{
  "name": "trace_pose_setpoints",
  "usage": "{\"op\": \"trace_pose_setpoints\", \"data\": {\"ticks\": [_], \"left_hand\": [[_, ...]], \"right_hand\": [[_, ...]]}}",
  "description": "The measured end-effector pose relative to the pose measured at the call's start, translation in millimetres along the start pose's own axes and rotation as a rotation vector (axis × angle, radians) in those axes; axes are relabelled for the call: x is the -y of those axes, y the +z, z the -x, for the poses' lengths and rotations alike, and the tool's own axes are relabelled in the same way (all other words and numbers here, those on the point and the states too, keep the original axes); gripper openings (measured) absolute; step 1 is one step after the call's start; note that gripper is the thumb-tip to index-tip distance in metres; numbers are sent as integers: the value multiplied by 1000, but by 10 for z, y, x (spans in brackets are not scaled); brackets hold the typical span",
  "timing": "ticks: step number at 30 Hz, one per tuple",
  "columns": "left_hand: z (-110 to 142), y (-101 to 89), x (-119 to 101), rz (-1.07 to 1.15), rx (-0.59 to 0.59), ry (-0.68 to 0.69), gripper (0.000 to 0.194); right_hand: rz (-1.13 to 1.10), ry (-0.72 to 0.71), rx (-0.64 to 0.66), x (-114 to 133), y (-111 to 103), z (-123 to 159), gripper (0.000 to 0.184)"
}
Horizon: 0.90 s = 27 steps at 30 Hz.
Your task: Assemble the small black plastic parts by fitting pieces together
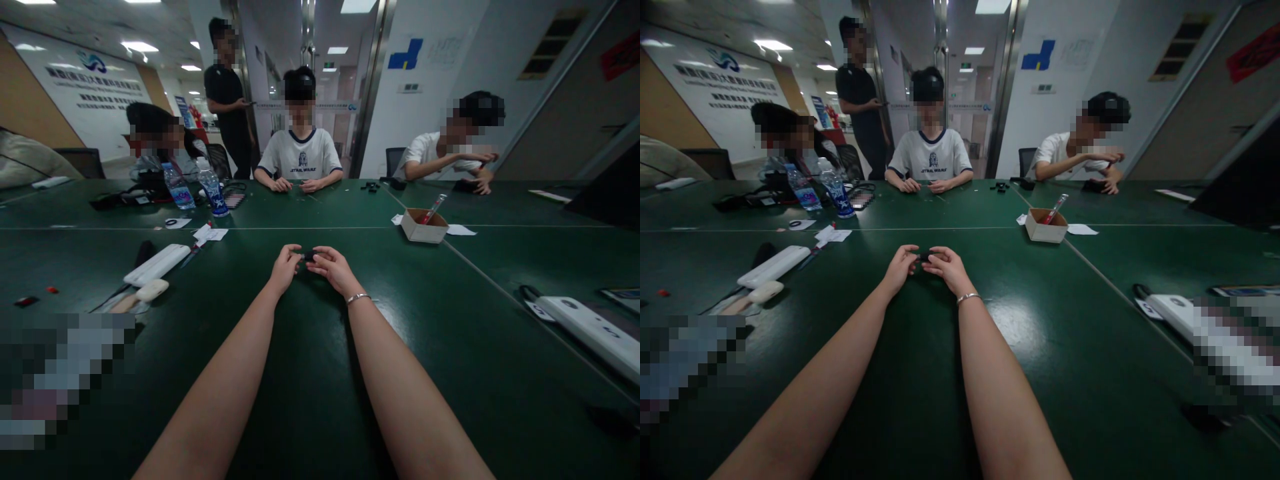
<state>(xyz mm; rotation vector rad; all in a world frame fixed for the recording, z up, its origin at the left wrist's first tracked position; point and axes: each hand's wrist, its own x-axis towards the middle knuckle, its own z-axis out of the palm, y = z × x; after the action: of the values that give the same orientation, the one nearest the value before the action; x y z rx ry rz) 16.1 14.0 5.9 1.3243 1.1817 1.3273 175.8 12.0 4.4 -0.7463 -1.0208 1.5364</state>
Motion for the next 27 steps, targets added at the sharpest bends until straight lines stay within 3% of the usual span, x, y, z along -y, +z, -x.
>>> {"op": "trace_pose_setpoints", "data": {"ticks": [4, 27], "left_hand": [[-7, 3, 18, 2, 48, 16, 20], [16, -4, 3, -69, 53, 65, 20]], "right_hand": [[16, 9, -1, 7, 8, 2, 24], [19, 42, -50, 3, 22, -18, 22]]}}
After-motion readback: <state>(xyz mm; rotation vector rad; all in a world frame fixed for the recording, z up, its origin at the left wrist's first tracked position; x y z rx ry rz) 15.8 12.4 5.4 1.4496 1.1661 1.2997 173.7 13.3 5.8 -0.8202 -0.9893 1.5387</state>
